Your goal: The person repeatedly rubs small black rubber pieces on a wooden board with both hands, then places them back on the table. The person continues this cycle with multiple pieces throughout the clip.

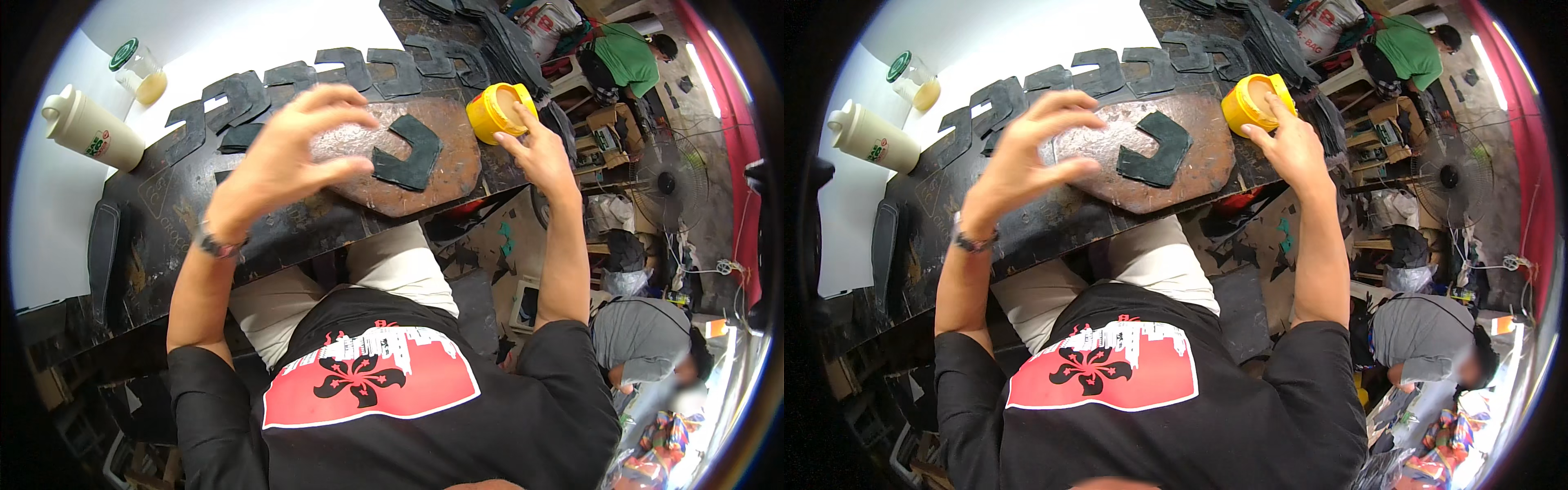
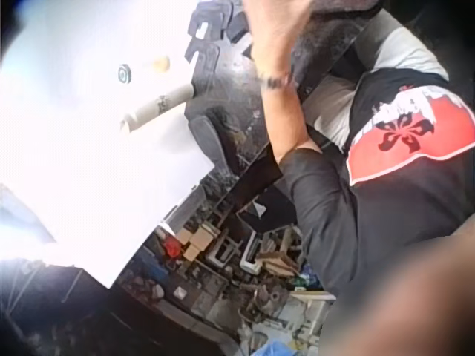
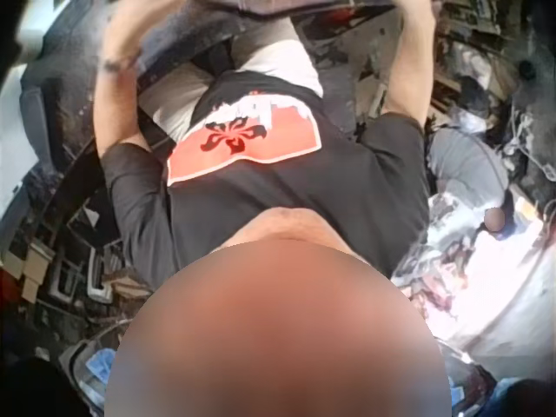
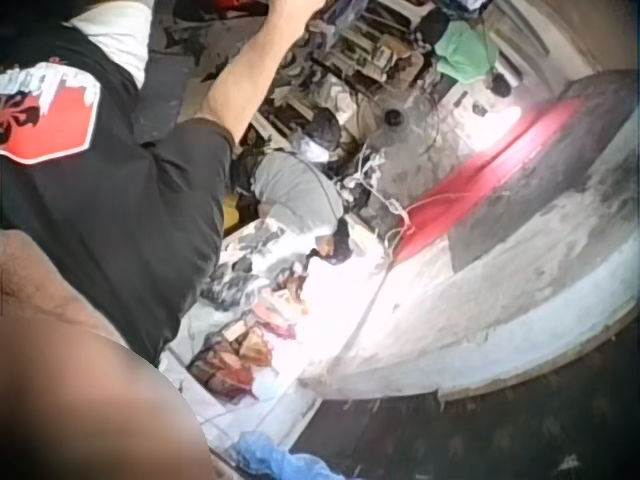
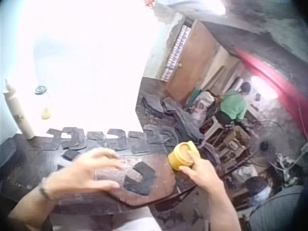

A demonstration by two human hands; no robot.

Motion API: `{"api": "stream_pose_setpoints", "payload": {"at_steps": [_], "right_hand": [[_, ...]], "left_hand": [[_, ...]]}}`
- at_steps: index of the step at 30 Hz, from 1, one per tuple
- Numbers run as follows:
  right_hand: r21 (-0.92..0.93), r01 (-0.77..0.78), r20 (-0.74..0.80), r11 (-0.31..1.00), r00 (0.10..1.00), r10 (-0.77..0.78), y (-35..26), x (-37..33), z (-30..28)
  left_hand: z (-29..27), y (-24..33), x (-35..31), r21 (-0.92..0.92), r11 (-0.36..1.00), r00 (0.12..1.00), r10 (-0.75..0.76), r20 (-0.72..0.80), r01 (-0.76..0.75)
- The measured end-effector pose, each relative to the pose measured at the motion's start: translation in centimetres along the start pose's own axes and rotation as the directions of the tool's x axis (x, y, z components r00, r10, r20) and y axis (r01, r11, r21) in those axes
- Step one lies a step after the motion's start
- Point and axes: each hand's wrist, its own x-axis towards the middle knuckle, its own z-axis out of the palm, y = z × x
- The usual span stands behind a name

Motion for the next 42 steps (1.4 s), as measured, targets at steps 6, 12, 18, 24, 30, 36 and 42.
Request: {"api": "stream_pose_setpoints", "payload": {"at_steps": [6, 12, 18, 24, 30, 36, 42], "right_hand": [[-0.158, -0.109, 0.167, 0.981, 0.977, 0.135, -0.7, 2.7, 0.1], [0.042, -0.137, -0.026, 0.99, 0.99, 0.138, -1.4, 1.4, -0.8], [-0.285, -0.062, -0.139, 0.957, 0.99, 0.023, -3.4, -2.0, 0.3], [-0.248, 0.149, 0.102, 0.957, 0.987, -0.127, -4.2, -4.9, -0.3], [0.407, 0.386, -0.085, 0.828, 0.919, -0.386, -4.8, -4.1, 7.6], [0.014, 0.319, -0.002, 0.948, 0.948, -0.319, -4.0, -3.2, 11.2], [-0.056, 0.433, 0.107, 0.899, 0.898, -0.426, -3.3, -3.1, 10.2]], "left_hand": [[4.9, -2.9, 0.3, 0.175, 0.983, 0.982, 0.026, 0.188, -0.059], [5.5, -3.7, -0.7, 0.128, 0.991, 0.988, 0.008, 0.152, -0.027], [6.2, -3.7, -0.5, 0.094, 0.995, 0.993, 0.011, 0.121, -0.022], [7.1, -4.0, -0.6, 0.121, 0.991, 0.995, 0.038, 0.09, -0.049], [7.6, -4.1, -0.7, 0.139, 0.99, 0.996, 0.021, 0.085, -0.032], [7.7, -4.0, -0.8, 0.137, 0.99, 0.998, 0.027, 0.063, -0.035], [7.3, -3.6, -1.4, 0.167, 0.986, 0.999, 0.025, 0.024, -0.029]]}}
